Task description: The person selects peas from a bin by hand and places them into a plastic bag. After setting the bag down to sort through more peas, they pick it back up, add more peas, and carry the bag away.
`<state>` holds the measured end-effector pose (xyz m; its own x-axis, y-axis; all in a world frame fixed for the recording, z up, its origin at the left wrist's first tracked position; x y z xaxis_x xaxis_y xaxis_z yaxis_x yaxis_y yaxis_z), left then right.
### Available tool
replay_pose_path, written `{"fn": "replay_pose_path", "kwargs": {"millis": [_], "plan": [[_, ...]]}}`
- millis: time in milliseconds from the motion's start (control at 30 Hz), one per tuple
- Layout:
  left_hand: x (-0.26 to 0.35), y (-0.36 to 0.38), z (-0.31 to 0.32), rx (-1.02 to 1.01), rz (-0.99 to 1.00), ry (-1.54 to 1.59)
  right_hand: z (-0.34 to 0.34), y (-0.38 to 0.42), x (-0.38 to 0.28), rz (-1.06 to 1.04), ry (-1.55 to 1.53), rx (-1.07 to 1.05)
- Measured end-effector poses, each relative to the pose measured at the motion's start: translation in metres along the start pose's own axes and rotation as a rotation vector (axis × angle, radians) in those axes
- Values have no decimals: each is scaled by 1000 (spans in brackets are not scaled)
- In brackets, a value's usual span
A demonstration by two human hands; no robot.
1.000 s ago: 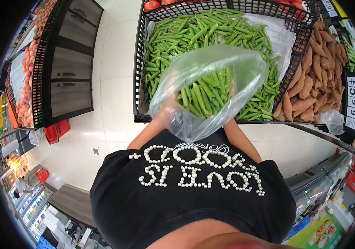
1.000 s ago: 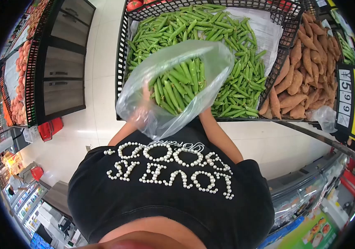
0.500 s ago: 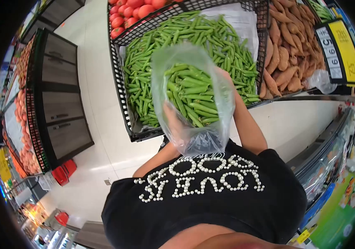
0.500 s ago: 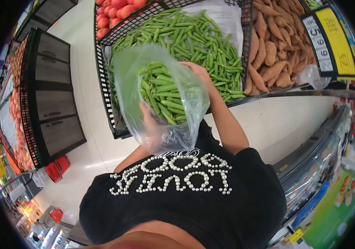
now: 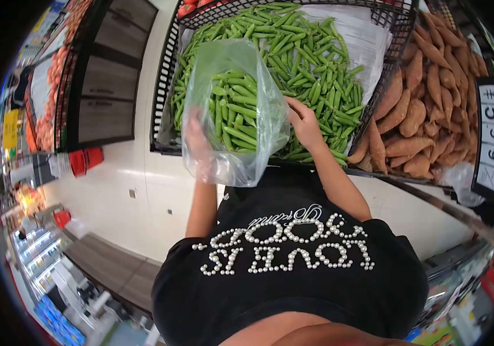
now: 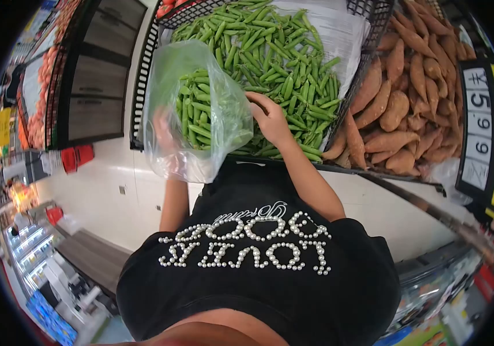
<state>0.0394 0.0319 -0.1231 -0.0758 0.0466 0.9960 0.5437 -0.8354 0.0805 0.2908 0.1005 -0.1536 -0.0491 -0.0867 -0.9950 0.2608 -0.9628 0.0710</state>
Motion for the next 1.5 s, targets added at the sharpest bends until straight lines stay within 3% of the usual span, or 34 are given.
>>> {"fn": "replay_pose_path", "kwargs": {"millis": [33, 100, 167, 233, 300, 367, 400, 500, 533, 600, 700, 767, 833, 1067, 1200, 1300, 1500], "plan": [[11, -9, 5, -45, 10, 136, -8, 2, -10, -86, 167, -22], [43, -17, 30, -111, -183, 342, -28, 3, -26, -284, 489, -61], [45, -33, 43, -175, -278, 347, -56, -1, -27, -424, 982, 138], [30, -51, 47, -237, -333, 275, -78, -2, -24, -341, 1333, 312], [17, -51, 49, -352, -501, 448, -93, 0, 2, -120, 1474, 320], [12, -52, 42, -351, -405, 275, -97, 5, 18, 36, 1628, 304], [7, -54, 39, -350, -354, 188, -94, 4, 17, 103, 1624, 278], [-58, -86, 26, -568, -344, 320, -76, 5, -6, 341, 1529, 214], [-60, -90, 23, -570, -247, 215, -76, 2, -3, 353, 1542, 198], [-119, -118, 18, -623, -243, 366, -70, 1, -18, 426, 1469, 135], [-103, -116, 22, -621, -170, 346, -61, 3, -13, 385, 1487, 138], [-64, -100, 20, -553, 160, 61, -52, 10, 8, 290, 1549, 176], [-105, -111, 18, -622, -85, 165, -54, 9, 15, 259, 1547, 264], [-91, -95, 13, -601, -42, 151, -52, -11, 20, 311, 1587, 410], [-95, -98, 12, -592, -57, 160, -46, 2, 10, 474, 1494, 264], [-88, -96, 11, -584, -28, 182, -59, -11, 19, 471, 1454, 419], [-71, -88, 6, -547, 138, 108, -57, -10, 19, 390, 1525, 256]]}}
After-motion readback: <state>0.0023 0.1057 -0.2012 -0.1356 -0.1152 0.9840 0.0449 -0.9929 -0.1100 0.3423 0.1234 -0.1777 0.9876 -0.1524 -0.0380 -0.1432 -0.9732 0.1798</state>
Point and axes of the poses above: each hand's wrist, its own y-axis away from the middle knuckle, its own z-axis out of the palm, x = y × z, the point moved 4 cm from there along -y, towards the middle knuckle, and after that the axes turned 2 degrees about -z, right-handed, at the moved point
